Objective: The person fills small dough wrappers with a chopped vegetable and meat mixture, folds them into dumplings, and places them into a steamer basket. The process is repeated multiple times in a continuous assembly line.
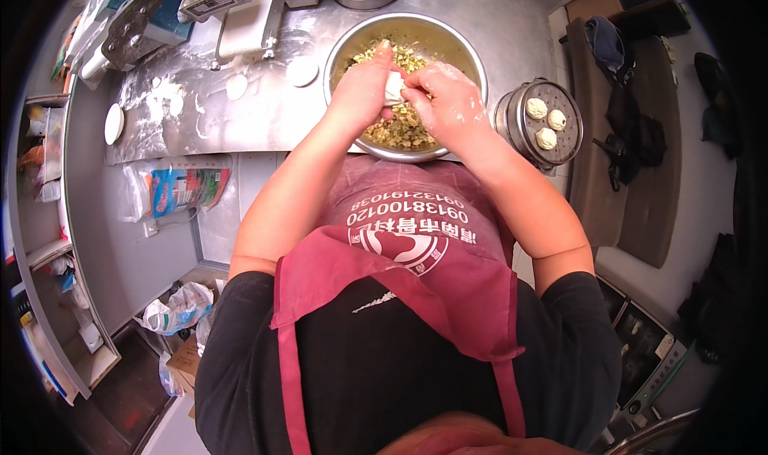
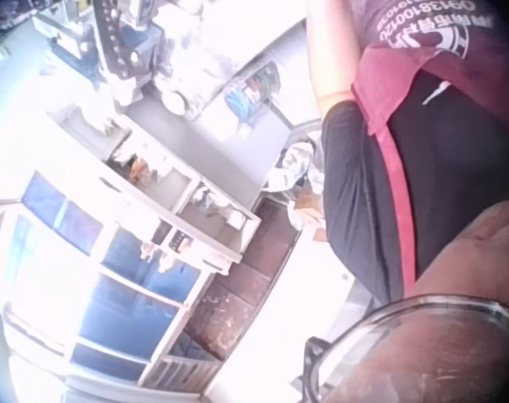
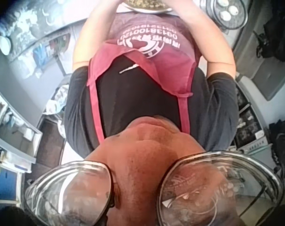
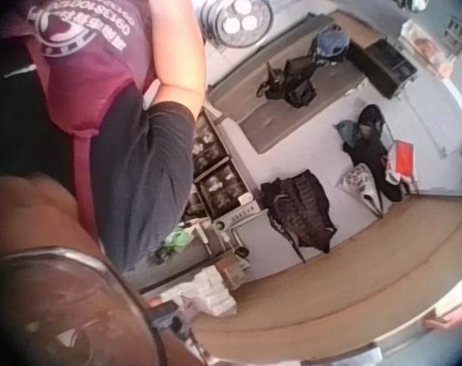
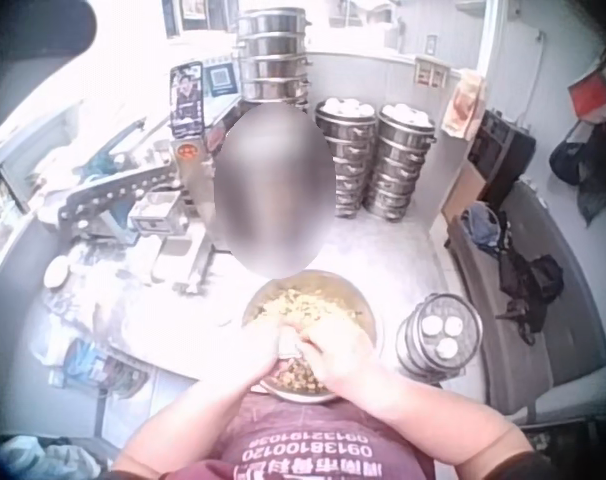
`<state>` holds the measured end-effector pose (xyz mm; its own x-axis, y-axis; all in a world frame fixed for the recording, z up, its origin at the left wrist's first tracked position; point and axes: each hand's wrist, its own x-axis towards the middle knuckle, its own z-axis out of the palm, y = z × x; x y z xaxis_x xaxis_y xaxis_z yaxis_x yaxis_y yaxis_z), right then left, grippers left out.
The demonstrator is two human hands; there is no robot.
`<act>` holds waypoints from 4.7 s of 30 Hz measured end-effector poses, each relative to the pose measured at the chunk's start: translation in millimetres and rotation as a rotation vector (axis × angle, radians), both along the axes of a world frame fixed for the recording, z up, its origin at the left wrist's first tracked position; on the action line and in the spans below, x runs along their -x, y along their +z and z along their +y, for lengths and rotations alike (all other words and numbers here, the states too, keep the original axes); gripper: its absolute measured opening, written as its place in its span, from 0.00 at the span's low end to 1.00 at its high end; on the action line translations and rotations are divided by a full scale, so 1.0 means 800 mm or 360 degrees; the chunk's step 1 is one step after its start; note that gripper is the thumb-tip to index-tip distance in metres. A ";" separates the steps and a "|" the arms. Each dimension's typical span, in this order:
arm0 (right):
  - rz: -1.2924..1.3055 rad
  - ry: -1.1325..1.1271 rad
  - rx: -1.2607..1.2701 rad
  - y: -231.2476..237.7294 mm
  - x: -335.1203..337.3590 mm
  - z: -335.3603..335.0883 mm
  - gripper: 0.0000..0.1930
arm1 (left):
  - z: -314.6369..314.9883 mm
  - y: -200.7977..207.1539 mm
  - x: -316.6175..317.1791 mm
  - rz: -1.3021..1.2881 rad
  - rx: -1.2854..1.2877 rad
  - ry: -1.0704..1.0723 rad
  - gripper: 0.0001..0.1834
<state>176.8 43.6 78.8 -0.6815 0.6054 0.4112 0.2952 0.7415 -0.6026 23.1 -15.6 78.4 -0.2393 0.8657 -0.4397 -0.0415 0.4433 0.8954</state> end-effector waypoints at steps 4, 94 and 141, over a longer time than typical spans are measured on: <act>-0.0072 -0.0084 0.0495 0.013 0.004 -0.011 0.05 | 0.010 -0.015 0.008 0.0190 -0.0020 -0.0060 0.36; -0.1044 -0.1148 0.0385 -0.011 -0.283 0.012 0.22 | 0.024 -0.240 0.219 0.0604 0.0143 0.0254 0.32; -0.0721 -0.0841 0.0368 -0.017 -0.239 -0.020 0.20 | -0.045 -0.271 0.291 0.0791 0.0837 0.0217 0.31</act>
